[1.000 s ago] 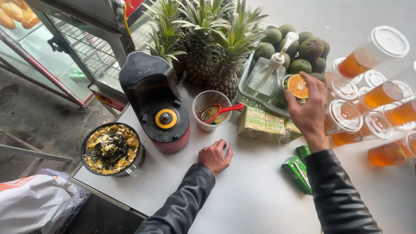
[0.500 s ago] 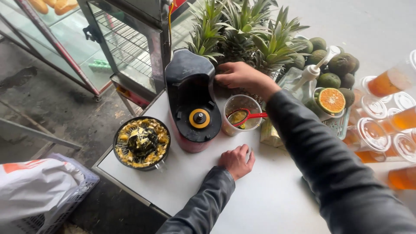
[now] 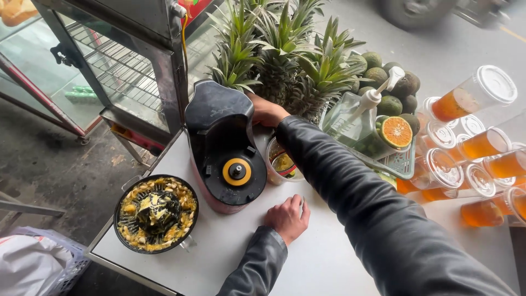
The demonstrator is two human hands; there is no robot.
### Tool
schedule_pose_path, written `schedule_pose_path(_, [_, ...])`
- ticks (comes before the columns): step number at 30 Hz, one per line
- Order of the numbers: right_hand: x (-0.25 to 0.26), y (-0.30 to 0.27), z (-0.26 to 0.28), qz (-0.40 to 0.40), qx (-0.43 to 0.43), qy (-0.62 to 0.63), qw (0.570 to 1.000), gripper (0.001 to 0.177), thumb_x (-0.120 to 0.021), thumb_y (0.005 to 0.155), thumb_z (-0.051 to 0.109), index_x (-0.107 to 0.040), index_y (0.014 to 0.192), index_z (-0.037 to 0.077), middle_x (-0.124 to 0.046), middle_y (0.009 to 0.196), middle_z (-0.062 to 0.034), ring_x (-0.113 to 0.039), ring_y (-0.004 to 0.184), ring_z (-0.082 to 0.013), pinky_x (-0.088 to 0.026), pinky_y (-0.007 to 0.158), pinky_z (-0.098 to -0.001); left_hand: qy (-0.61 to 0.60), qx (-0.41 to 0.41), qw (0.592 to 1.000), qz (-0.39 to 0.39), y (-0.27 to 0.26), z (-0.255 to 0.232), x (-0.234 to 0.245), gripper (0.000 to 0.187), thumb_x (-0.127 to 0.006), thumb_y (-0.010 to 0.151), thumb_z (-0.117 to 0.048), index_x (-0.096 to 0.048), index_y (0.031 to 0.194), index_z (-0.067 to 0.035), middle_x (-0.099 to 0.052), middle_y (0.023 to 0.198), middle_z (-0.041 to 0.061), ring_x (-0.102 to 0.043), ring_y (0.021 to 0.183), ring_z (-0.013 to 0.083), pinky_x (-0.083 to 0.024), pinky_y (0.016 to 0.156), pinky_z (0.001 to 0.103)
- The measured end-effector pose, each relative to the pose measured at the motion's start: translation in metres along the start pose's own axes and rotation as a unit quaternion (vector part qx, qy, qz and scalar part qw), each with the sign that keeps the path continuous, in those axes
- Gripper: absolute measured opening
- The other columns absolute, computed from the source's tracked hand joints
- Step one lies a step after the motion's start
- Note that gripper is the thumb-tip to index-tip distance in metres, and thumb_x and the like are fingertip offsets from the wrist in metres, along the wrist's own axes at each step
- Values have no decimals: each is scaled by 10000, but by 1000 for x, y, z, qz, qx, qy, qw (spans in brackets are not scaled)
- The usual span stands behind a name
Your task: The person organizes limes and avocados on a countertop, moving them between a plastic basket and a small bowl. They also handle a half orange and a squeeze bottle, arranging items around a juicer and several cups of juice.
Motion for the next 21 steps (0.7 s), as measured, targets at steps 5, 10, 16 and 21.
schedule_pose_path(5, [-9, -1, 2, -9, 3, -6, 1000, 640, -811, 760, 371, -632, 1285, 53, -681, 1098, -210, -671, 964, -344, -577, 710, -419, -4, 2, 1000, 1, 1, -1, -1, 190, -548, 972, -339, -630, 949, -169, -689, 747, 57, -761, 658, 337, -640, 626, 483])
schedule_pose_path(10, [-21, -3, 14, -17, 16, -12, 1000, 659, -767, 770, 409, -611, 1320, 81, -659, 1187, -195, -632, 1066, -351, -539, 799, -421, -2, -9, 1000, -12, -1, 0, -2, 183, -550, 964, -323, -628, 930, -160, -688, 738, 51, -755, 633, 336, -635, 600, 481])
schedule_pose_path(16, [-14, 13, 31, -41, 43, -31, 998, 683, -713, 783, 453, -585, 1362, 114, -633, 1294, -178, -586, 1188, -360, -494, 906, -424, 3, -40, 997, -65, 2, -1, -7, 165, -631, 938, -246, -587, 834, -125, -671, 708, 67, -636, 506, 342, -484, 410, 479])
schedule_pose_path(21, [-19, 17, 28, -60, 56, -39, 996, 705, -668, 794, 490, -563, 1398, 141, -610, 1384, -164, -547, 1290, -369, -457, 995, -427, -5, -38, 999, -20, -2, -1, -7, 149, -628, 960, -222, -613, 882, -97, -668, 713, 85, -625, 519, 321, -495, 439, 448])
Point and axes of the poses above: each hand's wrist, its own y-axis towards the middle knuckle, its own x-axis out of the back of the hand, z = x × y, the point moved 5 cm from there along y, towards the middle knuckle
